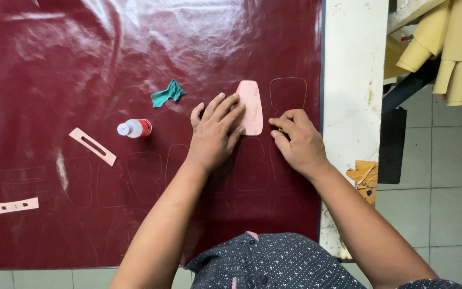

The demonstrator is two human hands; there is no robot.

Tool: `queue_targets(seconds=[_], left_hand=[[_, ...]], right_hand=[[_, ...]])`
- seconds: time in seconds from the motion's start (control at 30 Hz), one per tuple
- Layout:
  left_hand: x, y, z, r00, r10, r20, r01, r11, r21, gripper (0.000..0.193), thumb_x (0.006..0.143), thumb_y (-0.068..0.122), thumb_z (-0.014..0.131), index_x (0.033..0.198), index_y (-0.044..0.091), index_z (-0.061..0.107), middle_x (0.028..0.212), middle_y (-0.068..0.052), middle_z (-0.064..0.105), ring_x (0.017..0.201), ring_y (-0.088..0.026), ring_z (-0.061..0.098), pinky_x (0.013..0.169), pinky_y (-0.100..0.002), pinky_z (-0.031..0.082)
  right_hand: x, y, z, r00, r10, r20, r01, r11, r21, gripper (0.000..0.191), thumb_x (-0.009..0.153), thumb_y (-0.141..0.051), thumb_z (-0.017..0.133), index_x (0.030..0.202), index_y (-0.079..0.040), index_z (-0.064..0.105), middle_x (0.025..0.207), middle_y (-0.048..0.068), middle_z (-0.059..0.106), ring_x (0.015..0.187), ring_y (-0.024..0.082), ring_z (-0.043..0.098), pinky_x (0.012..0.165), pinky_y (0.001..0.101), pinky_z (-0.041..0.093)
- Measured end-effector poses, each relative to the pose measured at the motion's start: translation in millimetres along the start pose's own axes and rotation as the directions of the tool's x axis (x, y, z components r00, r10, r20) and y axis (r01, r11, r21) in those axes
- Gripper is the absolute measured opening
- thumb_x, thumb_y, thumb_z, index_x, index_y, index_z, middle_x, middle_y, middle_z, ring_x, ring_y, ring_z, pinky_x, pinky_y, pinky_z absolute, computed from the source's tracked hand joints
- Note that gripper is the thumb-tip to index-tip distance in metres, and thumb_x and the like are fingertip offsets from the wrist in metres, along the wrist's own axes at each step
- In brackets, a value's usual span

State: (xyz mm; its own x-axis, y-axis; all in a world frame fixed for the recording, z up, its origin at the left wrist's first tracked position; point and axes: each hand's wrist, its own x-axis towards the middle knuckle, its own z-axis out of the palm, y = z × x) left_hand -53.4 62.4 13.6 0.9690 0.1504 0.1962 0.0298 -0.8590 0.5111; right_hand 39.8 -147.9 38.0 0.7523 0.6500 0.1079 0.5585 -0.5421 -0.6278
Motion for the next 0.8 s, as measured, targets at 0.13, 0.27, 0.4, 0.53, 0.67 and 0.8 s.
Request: queue_targets(seconds=[0.13,0.27,0.4,0.53,0.67,0.8], left_hand=[[1,3,3,0.999,-0.038,-0.012,0.038,0.999,-0.027,0.056,0.088,0.044,0.075,0.137,0.019,0.064,0.151,-0.001,0.053,0.146,-0.024,0.040,0.120,-0.050,0.019],[1,3,5,0.998,-0.062,0.002,0.062,0.998,-0.032,0.057,0.084,0.046,0.076,0.133,0.019,0.064,0.150,0.000,0.053,0.145,-0.025,0.040,0.119,-0.050,0.019],[-1,-1,6,0.998,-0.043,-0.054,0.041,0.999,-0.032,0.039,0.093,0.028,0.073,0.132,0.026,0.068,0.158,0.001,0.051,0.148,-0.020,0.043,0.123,-0.046,0.022],[-1,-6,8,1.000,-0.019,-0.025,0.019,1.000,-0.020,0.044,0.092,0.024,0.071,0.136,0.023,0.067,0.155,0.002,0.053,0.146,-0.022,0.043,0.120,-0.049,0.022],[0,-6,10,1.000,-0.011,-0.021,0.011,1.000,-0.003,0.045,0.095,0.024,0.070,0.139,0.020,0.065,0.155,0.001,0.053,0.146,-0.023,0.043,0.120,-0.050,0.022],[-1,-7,9,1.000,-0.001,-0.022,0.001,1.000,-0.008,0.046,0.096,0.026,0.069,0.141,0.019,0.064,0.155,0.003,0.053,0.146,-0.023,0.042,0.120,-0.050,0.021]], right_hand=[[-5,2,1,0.997,-0.074,0.010,0.075,0.995,-0.070,0.029,0.088,-0.018,0.078,0.116,-0.011,0.078,0.111,0.008,0.061,0.101,0.025,0.063,0.086,0.0376,0.054],[-7,2,6,0.999,-0.036,-0.012,0.035,0.996,-0.081,0.027,0.089,-0.023,0.079,0.115,-0.013,0.079,0.111,0.006,0.061,0.102,0.023,0.063,0.087,0.0364,0.054],[-8,4,11,0.998,-0.047,-0.044,0.042,0.992,-0.118,0.025,0.089,-0.023,0.080,0.113,-0.015,0.080,0.110,0.004,0.061,0.101,0.022,0.063,0.085,0.0345,0.055],[-9,6,13,0.995,-0.065,-0.074,0.055,0.990,-0.127,0.023,0.090,-0.021,0.080,0.112,-0.015,0.080,0.110,0.003,0.062,0.102,0.021,0.064,0.084,0.0338,0.055],[-9,6,15,0.996,-0.048,-0.075,0.037,0.990,-0.135,0.024,0.089,-0.022,0.080,0.112,-0.015,0.080,0.108,0.003,0.062,0.100,0.021,0.063,0.083,0.0342,0.055],[-9,6,15,0.997,-0.050,-0.065,0.039,0.988,-0.150,0.025,0.089,-0.022,0.080,0.113,-0.014,0.080,0.107,0.003,0.062,0.100,0.021,0.063,0.083,0.0342,0.055]])
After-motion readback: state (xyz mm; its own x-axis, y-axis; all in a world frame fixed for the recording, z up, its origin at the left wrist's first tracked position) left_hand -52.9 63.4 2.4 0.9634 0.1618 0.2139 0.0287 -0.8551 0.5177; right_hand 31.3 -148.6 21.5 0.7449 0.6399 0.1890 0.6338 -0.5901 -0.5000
